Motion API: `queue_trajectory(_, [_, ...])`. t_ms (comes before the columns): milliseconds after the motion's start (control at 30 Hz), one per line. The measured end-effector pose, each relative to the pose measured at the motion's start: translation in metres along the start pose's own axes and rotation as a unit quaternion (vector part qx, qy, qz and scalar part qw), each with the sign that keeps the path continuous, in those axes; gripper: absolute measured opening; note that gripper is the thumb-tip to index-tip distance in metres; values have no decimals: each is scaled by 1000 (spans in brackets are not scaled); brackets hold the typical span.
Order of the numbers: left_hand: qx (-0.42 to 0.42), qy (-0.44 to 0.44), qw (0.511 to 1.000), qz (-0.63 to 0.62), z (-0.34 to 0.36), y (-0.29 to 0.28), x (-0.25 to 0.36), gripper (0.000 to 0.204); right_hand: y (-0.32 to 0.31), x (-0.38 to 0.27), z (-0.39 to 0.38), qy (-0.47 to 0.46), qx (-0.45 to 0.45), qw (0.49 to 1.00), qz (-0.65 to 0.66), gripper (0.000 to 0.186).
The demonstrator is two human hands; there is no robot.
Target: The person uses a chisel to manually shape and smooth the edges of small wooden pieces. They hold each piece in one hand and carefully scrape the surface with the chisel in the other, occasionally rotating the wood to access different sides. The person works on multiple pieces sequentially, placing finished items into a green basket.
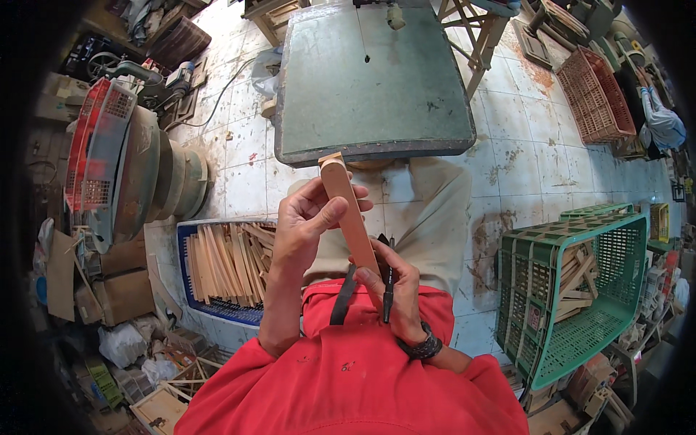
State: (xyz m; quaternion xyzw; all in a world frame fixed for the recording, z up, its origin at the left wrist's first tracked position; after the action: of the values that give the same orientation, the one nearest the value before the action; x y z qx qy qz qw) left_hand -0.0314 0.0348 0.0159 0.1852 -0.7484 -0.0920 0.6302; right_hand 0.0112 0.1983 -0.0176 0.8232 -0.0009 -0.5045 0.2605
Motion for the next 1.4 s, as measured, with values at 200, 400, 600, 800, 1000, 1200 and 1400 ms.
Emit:
queue_trajectory(200, [-14,-15,999,-42,1,-3,-2,48,1,-1,0,-2,4,1000,-1,47])
queue_trajectory(400, [14,18,999,44,2,-3,-8,44,-2,2,2,-5,1,1000,-7,50])
queue_trajectory(600, [83,6,986,142,0,7,1,33,-2,5,2,-11,1,1000,-8,52])
queue_trajectory(800, [72,22,990,115,0,6,-4,31,-2,5,1,-5,-12,1000,-8,50])
queue_trajectory(1000, [48,42,996,62,-6,9,5,33,-32,-19,16,-137,27,985,-102,54])
queue_trajectory(1200, [7,61,998,35,-12,19,18,41,-30,-118,46,-363,-64,904,-214,51])
queue_trajectory(1400, [4,72,995,73,-10,23,27,40,7,-153,63,-386,-82,904,-167,17])
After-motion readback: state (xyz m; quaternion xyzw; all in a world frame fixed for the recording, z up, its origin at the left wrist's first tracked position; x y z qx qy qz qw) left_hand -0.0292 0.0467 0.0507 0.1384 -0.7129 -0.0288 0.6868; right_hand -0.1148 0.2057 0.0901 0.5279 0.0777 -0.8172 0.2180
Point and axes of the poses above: each hand's wrist, its own z-axis towards the middle knuckle, its own y-axis out of the palm, x = y × z, the point moved 3 cm from there along z, towards the middle knuckle, and after that the axes turned 1 degree about -x, right-handed, at the moved point
